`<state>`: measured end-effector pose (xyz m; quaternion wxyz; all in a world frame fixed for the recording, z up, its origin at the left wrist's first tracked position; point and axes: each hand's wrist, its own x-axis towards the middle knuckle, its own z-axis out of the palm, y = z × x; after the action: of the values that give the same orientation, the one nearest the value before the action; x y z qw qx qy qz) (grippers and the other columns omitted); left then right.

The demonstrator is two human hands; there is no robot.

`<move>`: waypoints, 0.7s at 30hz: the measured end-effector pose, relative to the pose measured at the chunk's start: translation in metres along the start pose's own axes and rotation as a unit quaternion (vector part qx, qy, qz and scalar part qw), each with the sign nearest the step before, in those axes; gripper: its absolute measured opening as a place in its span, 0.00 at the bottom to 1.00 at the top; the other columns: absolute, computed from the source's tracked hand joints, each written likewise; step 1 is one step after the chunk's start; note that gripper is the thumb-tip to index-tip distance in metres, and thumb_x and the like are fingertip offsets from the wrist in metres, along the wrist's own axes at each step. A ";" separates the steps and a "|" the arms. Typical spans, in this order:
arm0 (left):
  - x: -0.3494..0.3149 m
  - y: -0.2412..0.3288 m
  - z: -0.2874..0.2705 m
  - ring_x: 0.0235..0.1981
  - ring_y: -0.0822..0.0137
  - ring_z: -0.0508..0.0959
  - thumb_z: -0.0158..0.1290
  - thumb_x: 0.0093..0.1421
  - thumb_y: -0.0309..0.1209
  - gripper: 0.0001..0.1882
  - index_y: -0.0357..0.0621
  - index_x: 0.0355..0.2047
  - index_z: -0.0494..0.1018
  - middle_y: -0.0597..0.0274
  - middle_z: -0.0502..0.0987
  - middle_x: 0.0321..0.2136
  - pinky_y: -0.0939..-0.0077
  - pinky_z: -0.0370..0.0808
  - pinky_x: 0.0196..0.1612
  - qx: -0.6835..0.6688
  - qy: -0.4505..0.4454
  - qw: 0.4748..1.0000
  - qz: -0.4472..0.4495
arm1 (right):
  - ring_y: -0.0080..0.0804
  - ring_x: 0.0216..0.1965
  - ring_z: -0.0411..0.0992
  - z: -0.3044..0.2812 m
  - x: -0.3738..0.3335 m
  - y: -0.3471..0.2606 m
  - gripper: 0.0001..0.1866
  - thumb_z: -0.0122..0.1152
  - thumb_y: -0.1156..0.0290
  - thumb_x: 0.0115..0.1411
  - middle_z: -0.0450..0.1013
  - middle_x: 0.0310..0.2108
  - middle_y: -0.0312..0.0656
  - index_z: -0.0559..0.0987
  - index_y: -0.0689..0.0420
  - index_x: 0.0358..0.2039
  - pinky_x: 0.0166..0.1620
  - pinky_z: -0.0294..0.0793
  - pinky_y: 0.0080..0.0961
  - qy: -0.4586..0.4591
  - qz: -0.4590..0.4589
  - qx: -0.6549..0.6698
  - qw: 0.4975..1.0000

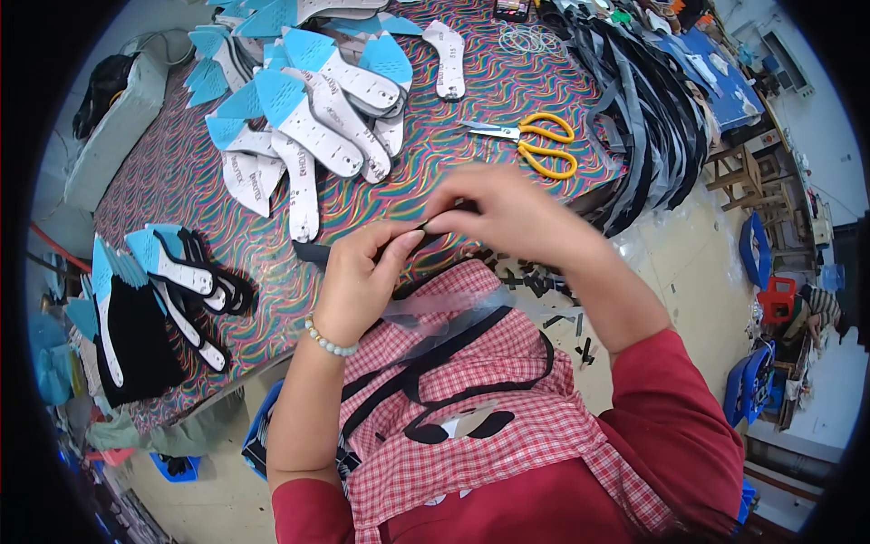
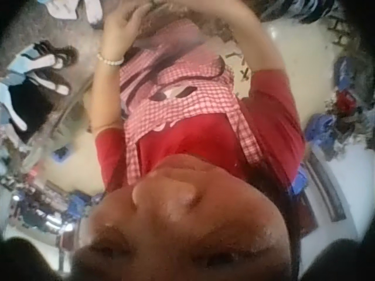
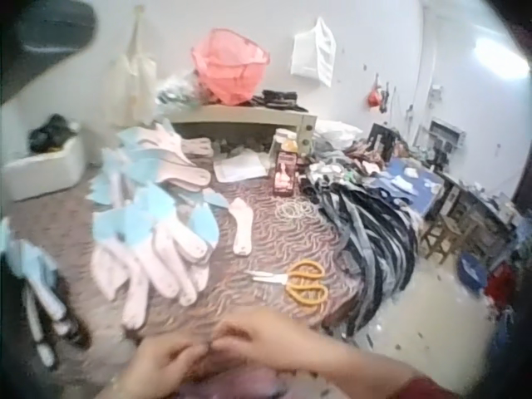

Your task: The person assembles slipper soles by hand, wrapping a black elastic strap around the perimeter of light blue and white foam soles. They use yellow-handled scissors to trim the excess strap length after each wrap. The finished soles are placed into a blue plastic bin on the floor.

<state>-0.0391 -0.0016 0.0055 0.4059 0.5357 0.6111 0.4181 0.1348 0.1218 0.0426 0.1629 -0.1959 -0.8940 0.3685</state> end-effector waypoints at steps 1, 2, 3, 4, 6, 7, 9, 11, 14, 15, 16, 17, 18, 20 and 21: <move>-0.008 0.006 0.000 0.22 0.73 0.74 0.48 0.63 0.28 0.10 0.35 0.42 0.71 0.62 0.75 0.21 0.81 0.69 0.26 -0.036 -0.007 0.999 -0.032 | 0.30 0.31 0.74 -0.007 -0.010 0.003 0.06 0.63 0.74 0.52 0.76 0.29 0.40 0.79 0.61 0.31 0.34 0.72 0.26 0.015 0.038 0.097 0.994; -0.016 0.009 0.000 0.19 0.79 0.71 0.47 0.65 0.28 0.09 0.36 0.40 0.72 0.67 0.73 0.19 0.86 0.67 0.22 -0.075 -0.013 0.995 -0.062 | 0.27 0.32 0.74 -0.014 -0.018 0.001 0.05 0.62 0.75 0.54 0.76 0.30 0.37 0.79 0.60 0.32 0.35 0.72 0.23 0.027 0.081 0.185 0.979; -0.024 0.008 0.002 0.19 0.78 0.72 0.46 0.65 0.29 0.08 0.36 0.38 0.72 0.67 0.73 0.18 0.85 0.67 0.22 -0.143 -0.018 0.987 -0.076 | 0.23 0.33 0.74 -0.015 -0.023 -0.002 0.05 0.61 0.76 0.56 0.76 0.31 0.35 0.79 0.60 0.33 0.37 0.73 0.21 0.037 0.123 0.271 0.954; -0.030 0.008 0.005 0.19 0.77 0.72 0.46 0.65 0.29 0.08 0.37 0.37 0.72 0.66 0.73 0.18 0.84 0.68 0.23 -0.211 -0.025 0.973 -0.085 | 0.22 0.34 0.74 -0.011 -0.026 -0.003 0.06 0.61 0.75 0.56 0.76 0.32 0.34 0.78 0.59 0.35 0.37 0.73 0.21 0.057 0.112 0.376 0.918; -0.038 0.015 0.010 0.18 0.74 0.72 0.45 0.66 0.32 0.10 0.39 0.33 0.70 0.66 0.71 0.18 0.80 0.72 0.24 -0.324 -0.059 0.937 -0.119 | 0.21 0.35 0.73 0.002 -0.030 -0.001 0.08 0.60 0.75 0.58 0.75 0.35 0.33 0.77 0.59 0.39 0.39 0.75 0.20 0.090 0.088 0.570 0.812; -0.039 0.014 0.012 0.18 0.74 0.72 0.45 0.66 0.33 0.10 0.39 0.33 0.70 0.66 0.70 0.18 0.79 0.73 0.24 -0.361 -0.045 0.925 -0.110 | 0.21 0.37 0.73 0.015 -0.031 0.004 0.12 0.59 0.75 0.59 0.75 0.37 0.34 0.75 0.58 0.44 0.42 0.75 0.20 0.065 0.089 0.633 0.766; -0.035 0.006 0.017 0.17 0.73 0.71 0.44 0.67 0.34 0.10 0.40 0.34 0.69 0.66 0.69 0.18 0.77 0.74 0.25 -0.433 -0.024 0.896 -0.097 | 0.19 0.39 0.73 0.033 -0.022 0.005 0.13 0.58 0.74 0.60 0.75 0.38 0.35 0.74 0.59 0.46 0.43 0.74 0.18 0.062 0.093 0.760 0.640; -0.030 0.006 0.006 0.17 0.72 0.71 0.44 0.67 0.34 0.10 0.40 0.37 0.69 0.65 0.69 0.19 0.74 0.76 0.26 -0.453 0.000 0.887 -0.088 | 0.19 0.38 0.73 0.038 -0.006 0.009 0.14 0.58 0.74 0.60 0.75 0.38 0.35 0.74 0.59 0.47 0.42 0.74 0.18 0.126 0.122 0.709 0.683; -0.025 0.010 -0.002 0.22 0.73 0.75 0.44 0.67 0.31 0.10 0.37 0.41 0.70 0.63 0.74 0.24 0.76 0.76 0.33 -0.443 0.019 0.895 -0.053 | 0.20 0.38 0.73 0.038 0.007 0.016 0.17 0.58 0.73 0.60 0.75 0.37 0.35 0.72 0.58 0.50 0.40 0.74 0.18 0.178 0.099 0.674 0.710; -0.023 0.011 0.000 0.25 0.72 0.76 0.45 0.66 0.31 0.11 0.36 0.42 0.71 0.61 0.75 0.26 0.76 0.76 0.35 -0.344 0.020 0.937 -0.057 | 0.20 0.37 0.73 0.037 0.008 0.018 0.18 0.58 0.72 0.60 0.75 0.37 0.34 0.72 0.58 0.51 0.39 0.74 0.17 0.189 0.080 0.671 0.713; -0.021 0.013 0.003 0.28 0.70 0.77 0.45 0.66 0.30 0.11 0.35 0.42 0.71 0.58 0.76 0.28 0.76 0.75 0.38 -0.243 0.027 0.968 -0.057 | 0.21 0.38 0.73 0.035 0.010 0.019 0.16 0.58 0.74 0.60 0.75 0.37 0.35 0.73 0.59 0.49 0.40 0.74 0.18 0.208 0.043 0.546 0.811; -0.018 0.014 0.004 0.32 0.69 0.78 0.46 0.65 0.30 0.12 0.33 0.43 0.72 0.56 0.77 0.31 0.77 0.74 0.40 -0.139 0.033 0.988 -0.056 | 0.22 0.38 0.73 0.031 0.010 0.019 0.15 0.58 0.75 0.60 0.75 0.37 0.35 0.74 0.59 0.48 0.41 0.74 0.19 0.222 0.006 0.406 0.886; -0.006 0.000 -0.001 0.43 0.63 0.77 0.50 0.62 0.30 0.15 0.31 0.45 0.72 0.50 0.77 0.39 0.73 0.71 0.47 0.020 0.072 0.994 0.082 | 0.23 0.39 0.73 0.028 0.010 0.018 0.14 0.58 0.76 0.59 0.75 0.37 0.36 0.75 0.59 0.47 0.42 0.73 0.20 0.232 -0.031 0.255 0.938; 0.038 -0.026 -0.029 0.48 0.57 0.74 0.53 0.61 0.36 0.24 0.29 0.50 0.68 0.44 0.74 0.46 0.66 0.68 0.51 0.169 0.249 0.947 0.109 | 0.26 0.38 0.74 0.021 0.021 0.018 0.09 0.58 0.77 0.57 0.76 0.34 0.38 0.79 0.60 0.39 0.42 0.72 0.21 0.241 -0.098 0.042 0.965; 0.064 -0.035 -0.049 0.50 0.54 0.72 0.53 0.61 0.38 0.30 0.28 0.56 0.61 0.40 0.69 0.51 0.66 0.69 0.51 0.085 0.288 0.954 0.006 | 0.28 0.36 0.74 0.028 0.035 0.020 0.09 0.58 0.77 0.56 0.76 0.33 0.39 0.80 0.60 0.39 0.40 0.72 0.22 0.243 -0.075 0.129 0.958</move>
<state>-0.1028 0.0558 -0.0148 0.1635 0.4287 0.7322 0.5033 0.0968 0.1349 0.0144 0.4265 -0.1893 -0.7843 0.4089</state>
